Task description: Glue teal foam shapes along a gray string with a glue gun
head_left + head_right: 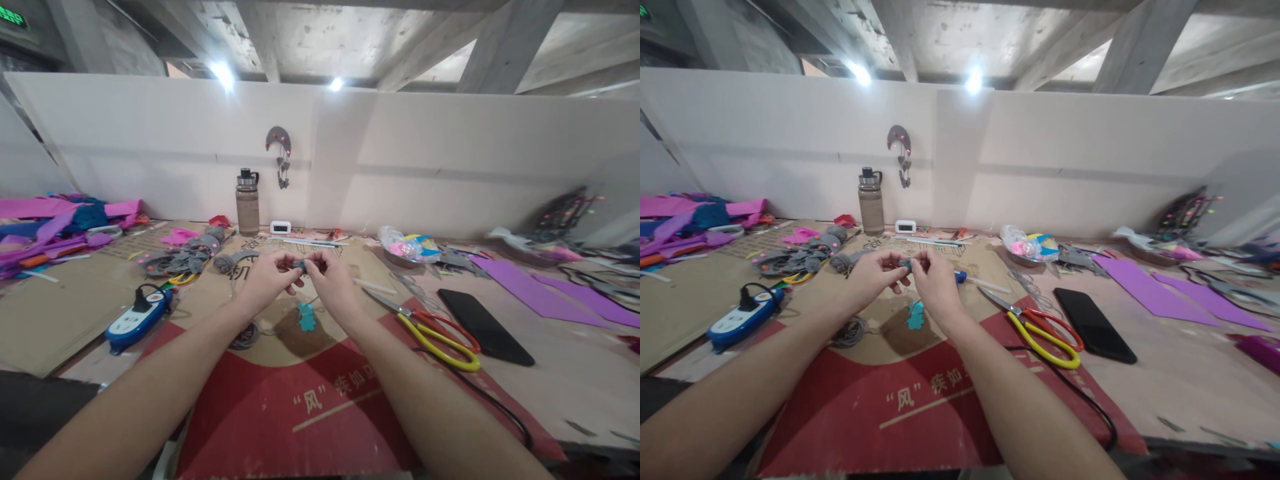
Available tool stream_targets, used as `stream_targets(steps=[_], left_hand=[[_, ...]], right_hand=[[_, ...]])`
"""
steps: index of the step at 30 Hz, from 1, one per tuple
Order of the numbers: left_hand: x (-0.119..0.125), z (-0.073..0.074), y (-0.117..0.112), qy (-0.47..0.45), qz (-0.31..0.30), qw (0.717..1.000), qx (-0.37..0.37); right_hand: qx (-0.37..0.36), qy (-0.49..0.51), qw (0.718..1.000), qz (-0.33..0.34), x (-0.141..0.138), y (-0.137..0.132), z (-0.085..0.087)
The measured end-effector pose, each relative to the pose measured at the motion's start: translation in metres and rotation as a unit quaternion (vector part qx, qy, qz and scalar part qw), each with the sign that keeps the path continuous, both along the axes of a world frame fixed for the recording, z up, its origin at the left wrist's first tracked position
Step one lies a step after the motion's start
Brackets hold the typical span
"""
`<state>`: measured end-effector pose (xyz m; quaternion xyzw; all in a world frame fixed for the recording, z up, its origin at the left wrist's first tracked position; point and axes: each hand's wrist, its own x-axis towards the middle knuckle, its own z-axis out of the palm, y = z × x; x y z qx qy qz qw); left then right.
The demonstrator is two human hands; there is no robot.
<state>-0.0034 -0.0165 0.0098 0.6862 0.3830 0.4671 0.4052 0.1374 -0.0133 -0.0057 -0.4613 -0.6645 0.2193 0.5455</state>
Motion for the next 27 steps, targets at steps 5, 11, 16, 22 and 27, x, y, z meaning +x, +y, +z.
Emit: stream_targets(steps=[5,11,16,22,27], left_hand=[[0.0,-0.002,0.003,-0.038,-0.012,0.998,-0.05],[-0.002,-0.003,0.006,-0.075,0.004,0.995,-0.063],[0.0,-0.003,0.004,-0.077,0.012,0.995,-0.062],[0.0,-0.003,0.003,-0.083,0.034,0.994,-0.064],[0.0,-0.003,0.005,-0.097,0.038,0.993,-0.062]], right_hand=[[0.01,0.02,0.999,0.03,0.0,-0.001,0.002],[0.031,0.015,0.999,0.035,-0.002,-0.004,0.003],[0.055,-0.026,0.998,0.006,0.001,-0.007,0.004],[0.122,-0.13,0.983,-0.041,0.002,-0.014,0.008],[0.123,-0.177,0.976,-0.039,0.002,-0.018,0.011]])
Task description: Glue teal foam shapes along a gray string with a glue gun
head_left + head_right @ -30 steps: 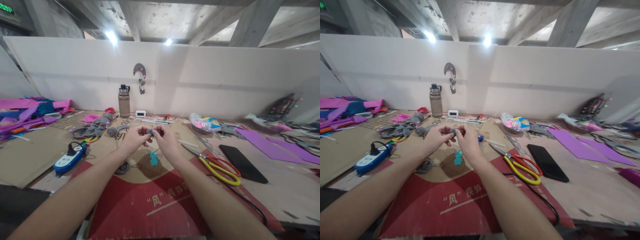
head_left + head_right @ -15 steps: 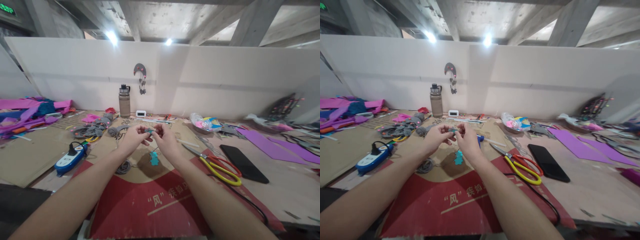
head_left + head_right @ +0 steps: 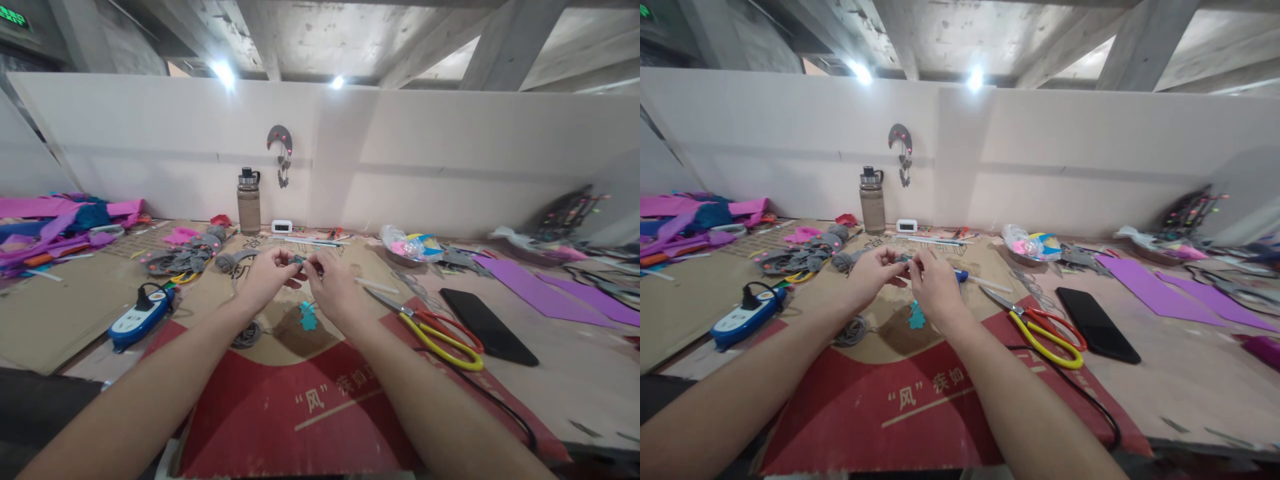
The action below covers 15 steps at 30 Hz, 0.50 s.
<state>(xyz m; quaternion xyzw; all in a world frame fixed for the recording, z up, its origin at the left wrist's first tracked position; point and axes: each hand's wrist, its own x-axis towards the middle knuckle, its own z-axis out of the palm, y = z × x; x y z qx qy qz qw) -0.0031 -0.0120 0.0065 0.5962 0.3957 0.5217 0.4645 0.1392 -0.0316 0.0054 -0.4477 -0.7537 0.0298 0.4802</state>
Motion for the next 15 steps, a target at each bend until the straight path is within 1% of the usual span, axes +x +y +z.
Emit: stream_targets(steps=[5,9,13,15], left_hand=[[0.002,0.0002,-0.001,-0.021,-0.039,0.999,0.007],[0.0029,-0.0001,-0.0024,-0.052,-0.062,0.997,-0.008],[0.0028,-0.0005,-0.0027,-0.069,-0.062,0.996,-0.014],[0.0024,-0.0001,-0.0024,-0.056,-0.057,0.997,-0.012]], right_hand=[[-0.02,0.002,1.0,0.017,-0.001,0.0003,0.0007],[-0.031,-0.01,0.999,0.001,-0.0018,0.0019,-0.0004],[-0.027,-0.029,0.999,-0.016,-0.0023,0.0022,-0.0004],[-0.028,-0.033,0.999,-0.023,-0.0023,0.0019,0.0003]])
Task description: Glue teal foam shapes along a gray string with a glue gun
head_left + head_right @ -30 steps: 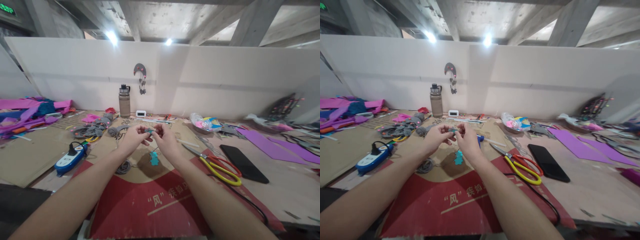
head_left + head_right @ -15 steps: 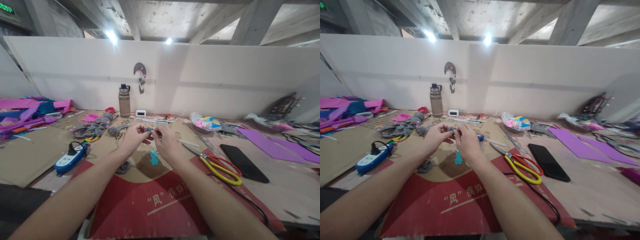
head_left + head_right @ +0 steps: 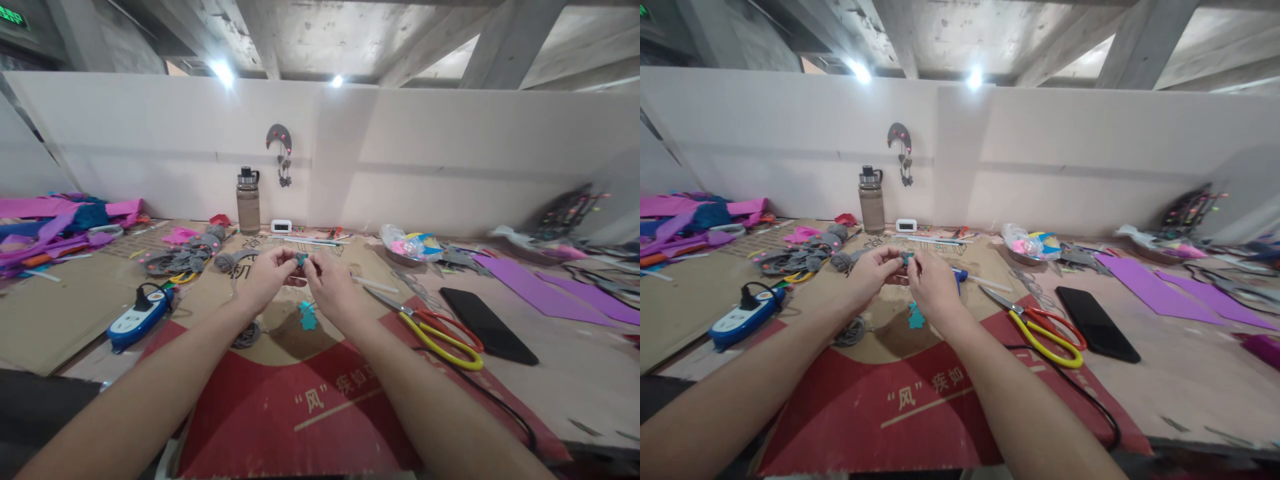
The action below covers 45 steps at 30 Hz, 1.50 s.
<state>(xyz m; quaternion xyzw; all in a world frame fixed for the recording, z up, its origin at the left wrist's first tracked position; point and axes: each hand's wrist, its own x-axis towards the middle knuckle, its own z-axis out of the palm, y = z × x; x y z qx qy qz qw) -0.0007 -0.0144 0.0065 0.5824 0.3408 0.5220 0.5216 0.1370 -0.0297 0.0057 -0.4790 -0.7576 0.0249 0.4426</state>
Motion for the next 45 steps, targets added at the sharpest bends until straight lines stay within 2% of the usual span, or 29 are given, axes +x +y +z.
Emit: stream_targets(steps=[7,16,25,35,37,45], left_hand=[[-0.0013,0.0005,0.0013,0.043,0.013,0.997,0.055],[-0.0014,0.0007,0.0006,0.059,0.013,0.997,0.044],[-0.0053,-0.0029,0.0087,0.08,0.053,0.995,0.033],[-0.0041,-0.0056,0.0091,0.056,0.042,0.997,0.024],[-0.0039,-0.0057,0.0091,0.04,0.031,0.999,0.015],[-0.0054,-0.0004,0.0069,-0.022,-0.078,0.996,-0.031]], right_hand=[[-0.014,0.006,1.0,-0.004,-0.0006,-0.0013,0.0024],[-0.025,-0.007,1.0,-0.013,-0.0004,0.0008,0.0012],[-0.032,0.024,0.999,0.031,-0.0015,0.0019,-0.0016],[-0.024,0.037,0.999,0.004,-0.0006,-0.0007,0.0001],[-0.021,0.035,0.999,-0.004,-0.0001,-0.0008,0.0008],[-0.024,0.021,0.999,-0.032,0.004,0.0001,0.0027]])
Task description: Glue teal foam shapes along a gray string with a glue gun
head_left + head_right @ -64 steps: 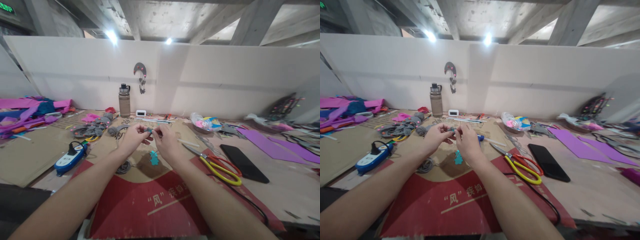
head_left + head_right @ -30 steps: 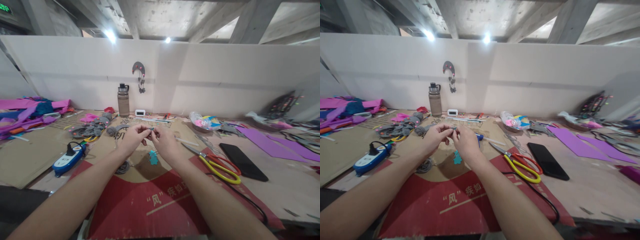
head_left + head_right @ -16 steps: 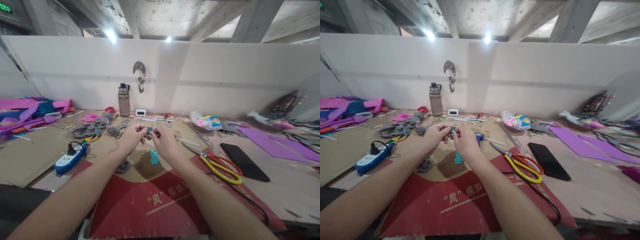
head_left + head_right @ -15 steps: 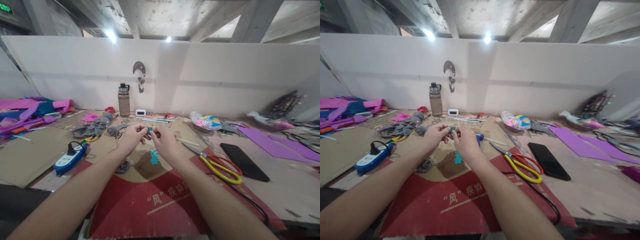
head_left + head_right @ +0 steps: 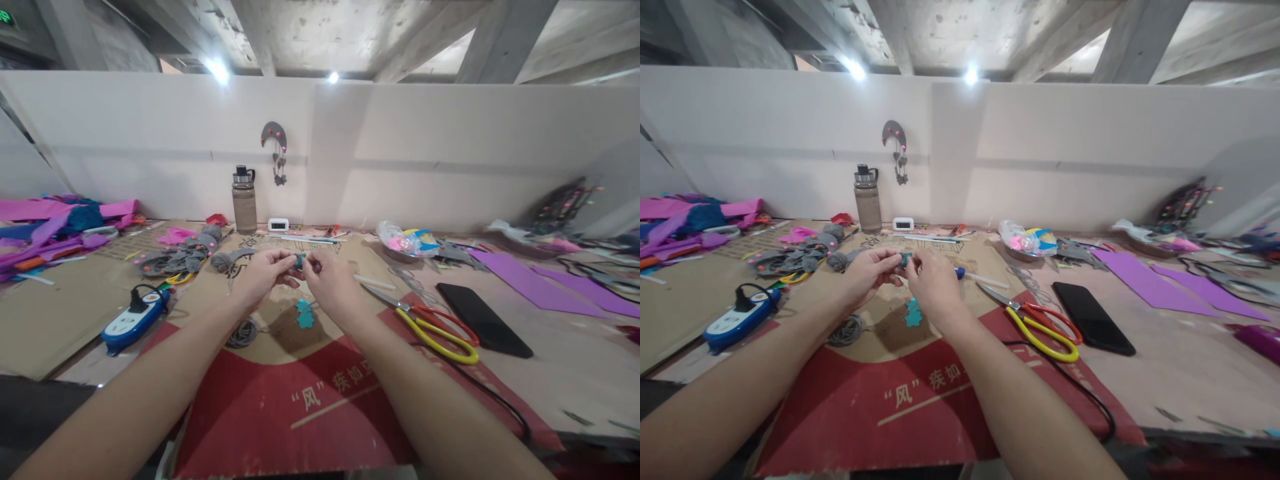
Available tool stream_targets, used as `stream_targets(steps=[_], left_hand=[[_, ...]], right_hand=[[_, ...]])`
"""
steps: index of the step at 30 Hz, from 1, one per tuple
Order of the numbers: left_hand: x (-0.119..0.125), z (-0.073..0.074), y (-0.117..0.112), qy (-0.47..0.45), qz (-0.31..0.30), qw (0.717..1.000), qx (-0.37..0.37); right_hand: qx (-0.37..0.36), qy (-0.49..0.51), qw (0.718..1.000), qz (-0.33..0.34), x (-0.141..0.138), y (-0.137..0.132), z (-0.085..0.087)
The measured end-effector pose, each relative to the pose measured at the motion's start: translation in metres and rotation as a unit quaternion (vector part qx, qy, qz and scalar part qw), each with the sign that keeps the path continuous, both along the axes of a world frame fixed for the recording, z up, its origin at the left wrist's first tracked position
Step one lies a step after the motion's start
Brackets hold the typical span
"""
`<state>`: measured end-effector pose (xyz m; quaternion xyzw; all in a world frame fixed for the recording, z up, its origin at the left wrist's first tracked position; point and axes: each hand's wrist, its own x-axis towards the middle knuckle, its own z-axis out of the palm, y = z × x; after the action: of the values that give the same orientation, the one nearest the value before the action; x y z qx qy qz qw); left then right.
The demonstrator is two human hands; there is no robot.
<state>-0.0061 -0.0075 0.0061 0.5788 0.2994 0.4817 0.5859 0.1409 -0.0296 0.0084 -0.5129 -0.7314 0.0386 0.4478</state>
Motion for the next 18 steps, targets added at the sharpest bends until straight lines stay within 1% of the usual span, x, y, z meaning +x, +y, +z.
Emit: stream_targets(steps=[4,11,14,18], left_hand=[[-0.0011,-0.0009,0.0026,-0.004,-0.023,1.0,-0.001],[-0.0038,0.001,0.0028,0.024,-0.032,0.999,0.005],[-0.0034,0.0031,-0.0002,0.028,-0.011,1.0,0.002],[-0.0008,0.0023,-0.0026,0.044,0.034,0.998,-0.008]], right_hand=[[-0.009,-0.003,1.0,-0.006,0.0011,0.0012,-0.0003],[0.0,-0.034,0.999,-0.015,0.0029,0.001,0.0003],[0.004,-0.059,0.998,-0.028,0.0017,-0.0008,0.0012],[0.018,-0.098,0.994,-0.043,-0.0017,-0.0042,0.0013]])
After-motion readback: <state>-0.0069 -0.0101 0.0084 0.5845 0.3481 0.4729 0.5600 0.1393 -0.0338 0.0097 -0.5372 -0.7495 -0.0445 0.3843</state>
